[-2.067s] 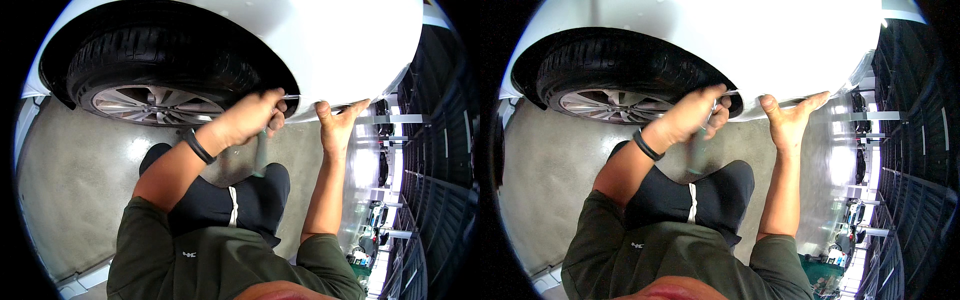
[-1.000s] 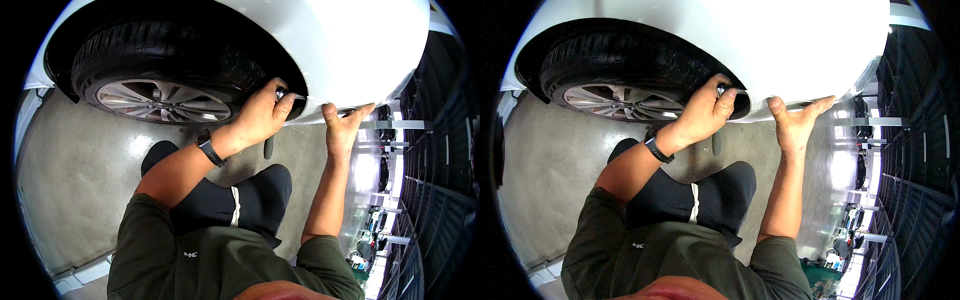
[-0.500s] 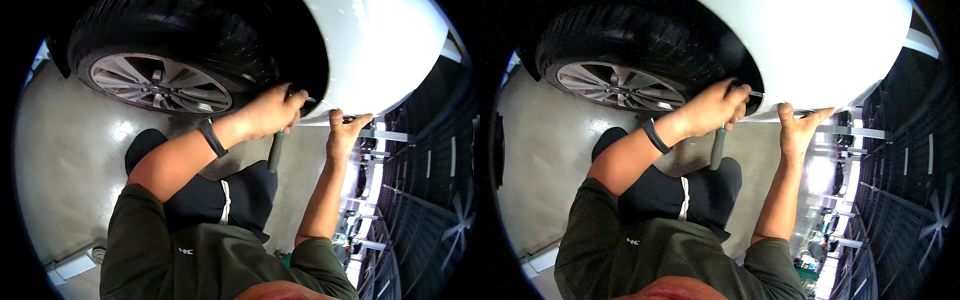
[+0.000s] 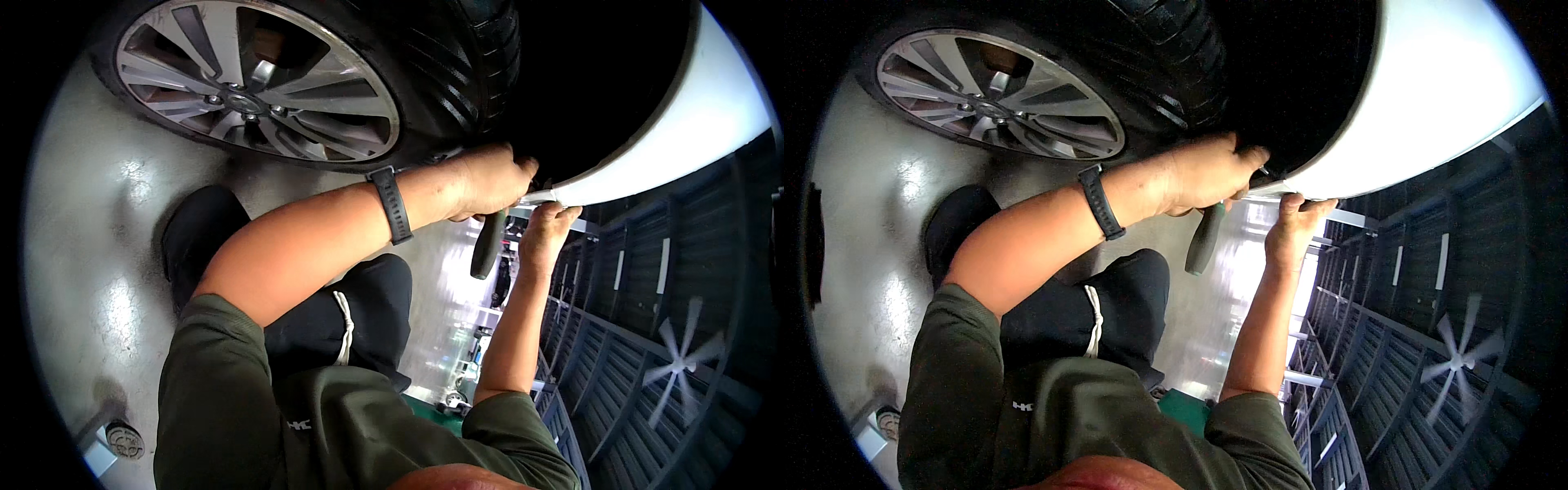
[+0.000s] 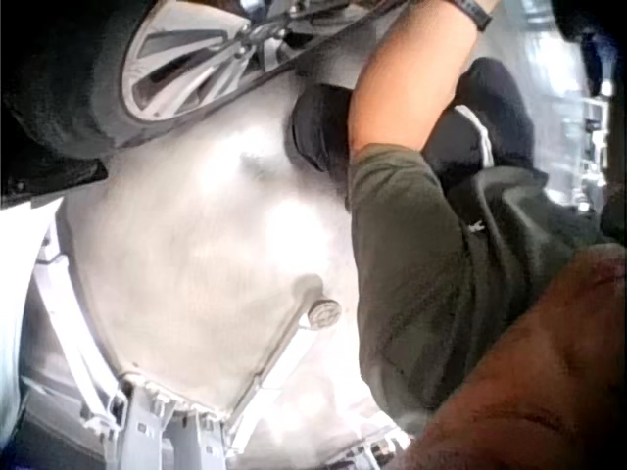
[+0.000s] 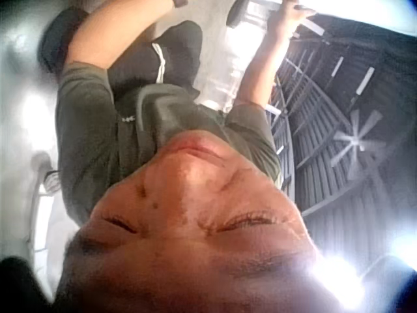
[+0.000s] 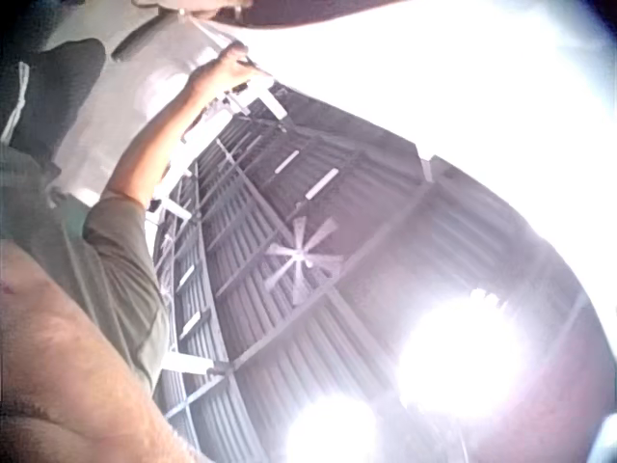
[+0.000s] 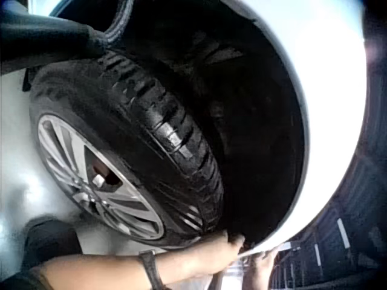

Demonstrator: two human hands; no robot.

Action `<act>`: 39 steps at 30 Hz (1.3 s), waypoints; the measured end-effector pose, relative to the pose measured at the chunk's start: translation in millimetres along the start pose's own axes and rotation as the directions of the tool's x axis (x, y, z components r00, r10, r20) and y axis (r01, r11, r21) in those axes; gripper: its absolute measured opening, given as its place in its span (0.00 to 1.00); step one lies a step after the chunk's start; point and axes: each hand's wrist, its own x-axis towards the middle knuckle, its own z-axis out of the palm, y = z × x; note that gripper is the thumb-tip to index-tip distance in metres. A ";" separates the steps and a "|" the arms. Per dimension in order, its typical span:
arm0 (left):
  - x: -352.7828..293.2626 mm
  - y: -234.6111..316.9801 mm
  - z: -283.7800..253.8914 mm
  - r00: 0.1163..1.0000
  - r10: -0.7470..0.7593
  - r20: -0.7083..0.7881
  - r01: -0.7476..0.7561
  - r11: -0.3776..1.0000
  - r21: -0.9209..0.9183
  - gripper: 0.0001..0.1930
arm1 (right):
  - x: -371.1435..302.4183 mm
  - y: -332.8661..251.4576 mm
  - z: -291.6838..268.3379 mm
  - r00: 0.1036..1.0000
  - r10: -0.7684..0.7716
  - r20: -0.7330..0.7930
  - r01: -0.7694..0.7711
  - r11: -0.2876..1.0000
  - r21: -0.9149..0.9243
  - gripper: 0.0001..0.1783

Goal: The person uses a screwdriver to tighten a screw on the front bumper of a car and then walks around to the other side to repeat the action.

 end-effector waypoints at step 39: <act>-9.0 -21.5 -6.1 0.957 0.274 -0.090 -0.237 0.925 0.298 0.20 | 3.5 11.6 -1.4 0.997 -0.043 0.065 0.033 0.988 0.154 0.61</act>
